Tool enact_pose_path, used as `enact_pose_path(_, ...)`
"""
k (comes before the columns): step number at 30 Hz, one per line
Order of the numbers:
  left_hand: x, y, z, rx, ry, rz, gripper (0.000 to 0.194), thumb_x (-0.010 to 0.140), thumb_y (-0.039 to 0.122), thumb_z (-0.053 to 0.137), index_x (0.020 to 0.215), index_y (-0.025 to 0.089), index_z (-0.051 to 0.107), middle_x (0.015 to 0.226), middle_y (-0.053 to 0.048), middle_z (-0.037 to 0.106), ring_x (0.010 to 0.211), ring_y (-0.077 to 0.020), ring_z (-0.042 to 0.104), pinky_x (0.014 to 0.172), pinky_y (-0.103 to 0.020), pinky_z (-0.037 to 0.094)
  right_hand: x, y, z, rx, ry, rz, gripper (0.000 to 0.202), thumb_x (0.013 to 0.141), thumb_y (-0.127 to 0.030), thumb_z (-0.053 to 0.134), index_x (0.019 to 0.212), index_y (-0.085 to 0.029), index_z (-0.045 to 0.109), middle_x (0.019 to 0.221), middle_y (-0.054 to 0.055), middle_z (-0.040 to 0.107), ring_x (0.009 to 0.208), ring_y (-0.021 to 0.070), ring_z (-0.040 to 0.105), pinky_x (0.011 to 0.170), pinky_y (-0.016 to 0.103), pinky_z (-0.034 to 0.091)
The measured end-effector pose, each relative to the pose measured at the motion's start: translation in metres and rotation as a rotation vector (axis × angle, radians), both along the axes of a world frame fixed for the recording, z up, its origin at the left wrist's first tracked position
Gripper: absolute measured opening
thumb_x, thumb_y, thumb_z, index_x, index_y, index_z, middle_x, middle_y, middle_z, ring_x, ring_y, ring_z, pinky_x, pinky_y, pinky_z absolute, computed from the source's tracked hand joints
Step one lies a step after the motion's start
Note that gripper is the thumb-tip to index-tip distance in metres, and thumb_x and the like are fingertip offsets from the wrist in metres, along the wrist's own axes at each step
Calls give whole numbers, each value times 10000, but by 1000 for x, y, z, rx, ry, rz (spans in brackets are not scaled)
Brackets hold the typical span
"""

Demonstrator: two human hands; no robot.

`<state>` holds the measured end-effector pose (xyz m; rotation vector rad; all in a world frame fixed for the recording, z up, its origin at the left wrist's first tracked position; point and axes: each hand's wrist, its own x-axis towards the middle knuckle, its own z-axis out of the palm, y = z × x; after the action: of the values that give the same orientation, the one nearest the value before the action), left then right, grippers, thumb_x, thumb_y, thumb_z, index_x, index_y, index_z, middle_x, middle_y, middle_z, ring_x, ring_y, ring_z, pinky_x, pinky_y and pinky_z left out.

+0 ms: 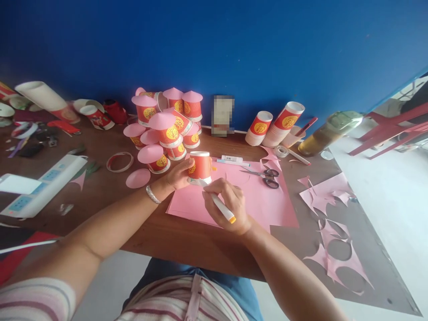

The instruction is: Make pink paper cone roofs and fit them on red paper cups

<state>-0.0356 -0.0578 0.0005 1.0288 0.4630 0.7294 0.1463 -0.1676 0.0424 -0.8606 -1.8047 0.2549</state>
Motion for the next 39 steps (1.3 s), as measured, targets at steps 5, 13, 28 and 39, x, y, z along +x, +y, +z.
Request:
enact_pose_path(5,2,-2,3,-92,-88,77,582,823,589,747,1200,148,701,1140,-143,750,1063,-309,703,874,-405,555,11,-12,5,-116,33,29,126,932,-139,593,980,-255,586,738,-8,650,618,142,625,564,283,498)
enact_pose_path(13,13,-9,5,-298,-212,12,393,943,364,643,1190,67,718,1152,-153,750,1045,-259,697,922,-358,538,15,-16,-8,-266,185,129,58,969,-180,581,989,-227,608,793,11,674,712,154,659,664,320,551)
enact_pose_path(28,10,-18,7,-116,-40,55,458,835,440,774,1179,144,713,1158,-147,740,1022,-258,700,808,-316,532,1,-14,-8,-264,40,279,46,953,-161,586,949,-203,606,775,7,659,642,116,615,604,243,517)
enact_pose_path(39,12,-16,9,-94,16,173,585,750,360,847,1255,176,616,1257,-161,701,1103,-293,677,823,-355,526,21,-6,-15,141,-195,81,206,916,-64,600,1059,-209,571,748,16,662,620,140,643,551,254,529)
